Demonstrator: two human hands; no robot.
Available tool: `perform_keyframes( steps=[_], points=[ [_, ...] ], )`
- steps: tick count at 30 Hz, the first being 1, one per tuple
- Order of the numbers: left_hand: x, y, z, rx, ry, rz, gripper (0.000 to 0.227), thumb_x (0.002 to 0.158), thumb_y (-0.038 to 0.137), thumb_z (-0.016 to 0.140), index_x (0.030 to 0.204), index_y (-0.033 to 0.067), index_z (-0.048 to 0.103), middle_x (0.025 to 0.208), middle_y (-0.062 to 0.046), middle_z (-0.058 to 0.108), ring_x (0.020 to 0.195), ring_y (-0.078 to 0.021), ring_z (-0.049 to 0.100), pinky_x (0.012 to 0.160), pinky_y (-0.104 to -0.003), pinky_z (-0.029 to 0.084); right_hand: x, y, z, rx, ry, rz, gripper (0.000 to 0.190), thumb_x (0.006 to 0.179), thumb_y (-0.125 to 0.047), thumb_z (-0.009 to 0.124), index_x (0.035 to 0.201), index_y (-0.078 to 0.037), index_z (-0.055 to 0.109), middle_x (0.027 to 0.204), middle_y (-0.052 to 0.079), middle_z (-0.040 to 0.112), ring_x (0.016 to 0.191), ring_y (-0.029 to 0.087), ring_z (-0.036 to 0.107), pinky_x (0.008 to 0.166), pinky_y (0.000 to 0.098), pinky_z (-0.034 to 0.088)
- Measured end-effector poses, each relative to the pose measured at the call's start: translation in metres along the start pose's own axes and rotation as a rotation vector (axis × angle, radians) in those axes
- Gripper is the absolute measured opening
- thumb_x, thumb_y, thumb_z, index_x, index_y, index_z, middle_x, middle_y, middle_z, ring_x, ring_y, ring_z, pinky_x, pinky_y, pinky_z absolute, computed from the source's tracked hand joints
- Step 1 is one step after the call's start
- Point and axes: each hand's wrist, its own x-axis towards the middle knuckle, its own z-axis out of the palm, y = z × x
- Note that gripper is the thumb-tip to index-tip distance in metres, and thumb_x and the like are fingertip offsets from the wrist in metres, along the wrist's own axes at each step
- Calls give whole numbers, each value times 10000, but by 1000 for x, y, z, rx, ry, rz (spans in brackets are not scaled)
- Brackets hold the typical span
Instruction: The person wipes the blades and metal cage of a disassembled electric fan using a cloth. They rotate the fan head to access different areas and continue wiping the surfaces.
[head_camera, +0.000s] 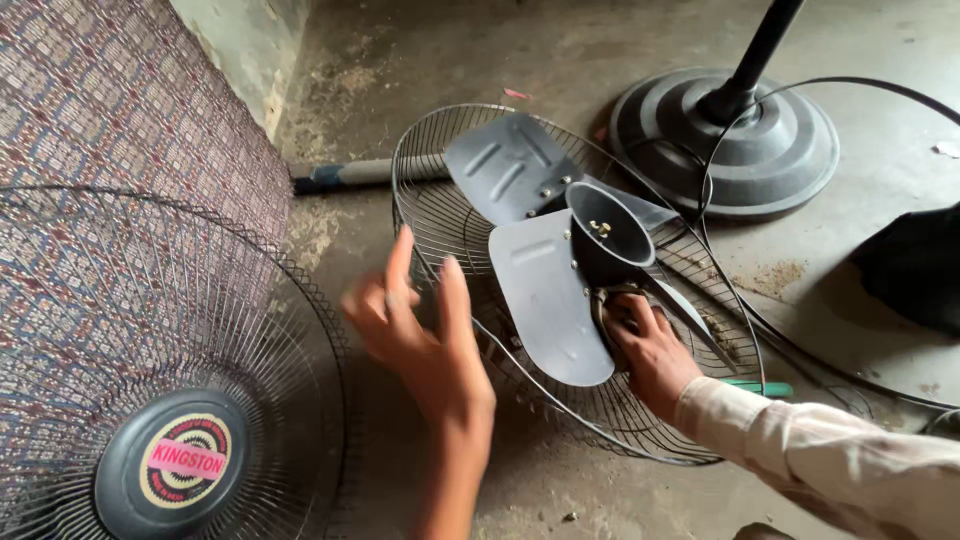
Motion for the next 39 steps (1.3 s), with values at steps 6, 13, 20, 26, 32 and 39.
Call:
perform_keyframes(
  steps=[6,13,20,26,32,39],
  points=[
    [78,-47,43,-181,-112,-85,871,837,-14,569,1643,99,258,1692,-192,257,1544,-334,251,1195,-398,230,34,18,15,178,8,5,881,762,241,543,1517,-205,457,1530,136,344,1225,346,604,1009,369,537],
    [63,-48,33,-385,-190,-214,929,707,-52,460,1598,101,247,1700,-131,209,1518,-262,286,933,-275,453,40,139,74,-169,491,-897,932,694,-590,461,1366,54,416,1495,183,408,1357,483,491,1137,579,447],
    [18,-25,34,-245,-70,55,885,758,-36,443,1624,34,275,1709,-198,248,1611,-331,194,1295,-417,124,17,221,55,-40,-259,380,294,768,-246,727,1047,-166,773,950,72,779,846,238,791,767,413,665],
    [7,-20,36,-304,-47,-6,857,758,-24,413,1607,30,307,1697,-193,273,1599,-326,216,1293,-429,127,16,225,52,-85,-192,595,350,898,-456,749,1012,-131,808,942,156,788,862,323,779,815,433,623],
    [16,-13,35,-311,-50,-66,838,767,-9,420,1597,36,310,1694,-170,270,1585,-309,222,1242,-419,211,39,176,-28,30,102,438,324,803,-216,706,1116,-207,793,999,181,765,925,406,726,851,468,581],
    [-7,2,28,-281,-33,8,825,785,4,425,1603,12,320,1677,-194,323,1579,-331,295,1283,-422,205,46,74,-137,253,452,34,479,711,13,607,1171,-39,730,1005,210,730,910,366,717,825,430,565]
  ],
)
